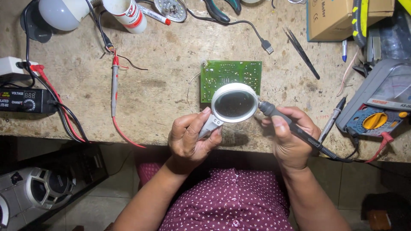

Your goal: Soldering components on a circuit board and inspecting the work with a magnifying glass

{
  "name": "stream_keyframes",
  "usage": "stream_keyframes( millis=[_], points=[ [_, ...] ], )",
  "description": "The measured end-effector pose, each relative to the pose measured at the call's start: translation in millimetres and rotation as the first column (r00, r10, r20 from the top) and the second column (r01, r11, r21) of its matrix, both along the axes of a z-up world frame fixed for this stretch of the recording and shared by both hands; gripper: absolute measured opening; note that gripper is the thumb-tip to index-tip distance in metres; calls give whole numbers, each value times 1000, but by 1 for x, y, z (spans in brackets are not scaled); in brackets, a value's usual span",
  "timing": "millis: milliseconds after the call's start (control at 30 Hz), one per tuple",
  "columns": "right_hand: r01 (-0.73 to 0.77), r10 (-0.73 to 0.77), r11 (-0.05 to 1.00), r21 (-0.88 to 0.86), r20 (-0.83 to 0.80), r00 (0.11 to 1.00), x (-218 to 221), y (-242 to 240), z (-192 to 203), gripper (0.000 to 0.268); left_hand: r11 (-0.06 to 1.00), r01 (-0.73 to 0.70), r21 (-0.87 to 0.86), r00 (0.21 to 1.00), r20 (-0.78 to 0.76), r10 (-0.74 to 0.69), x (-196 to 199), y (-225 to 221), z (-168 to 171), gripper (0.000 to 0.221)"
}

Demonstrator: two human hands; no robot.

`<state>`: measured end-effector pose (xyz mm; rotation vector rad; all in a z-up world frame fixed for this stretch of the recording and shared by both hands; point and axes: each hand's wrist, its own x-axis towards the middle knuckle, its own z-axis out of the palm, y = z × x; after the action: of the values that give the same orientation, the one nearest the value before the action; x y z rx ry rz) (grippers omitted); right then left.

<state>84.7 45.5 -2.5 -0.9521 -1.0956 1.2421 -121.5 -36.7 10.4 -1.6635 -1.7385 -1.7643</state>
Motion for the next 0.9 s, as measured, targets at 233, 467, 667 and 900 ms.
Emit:
stream_keyframes(
  millis=[233, 467, 667, 900],
  points=[
    [-14, 14, 1000, -3, -1, 1000, 0, 3, -6, 28, 1000, -18, 5, 1000, 12, 18, -3, 0, 2, 41],
    [-14, 13, 999, 29, 22, 1000, -1, 1, -1, 29, 1000, 19, 9, 1000, 23, -19, -3, -3, -3, 41],
    [-16, -8, 991, 133, 176, 984, 11, -2, -7, 27, 1000, 15, 11, 1000, 24, -16, -3, -3, -3, 42],
    [-20, -26, 984, 177, 253, 967, 19, -4, -9, 27, 1000, 13, 9, 999, 52, -13, -4, -5, -1, 42]
  ],
)
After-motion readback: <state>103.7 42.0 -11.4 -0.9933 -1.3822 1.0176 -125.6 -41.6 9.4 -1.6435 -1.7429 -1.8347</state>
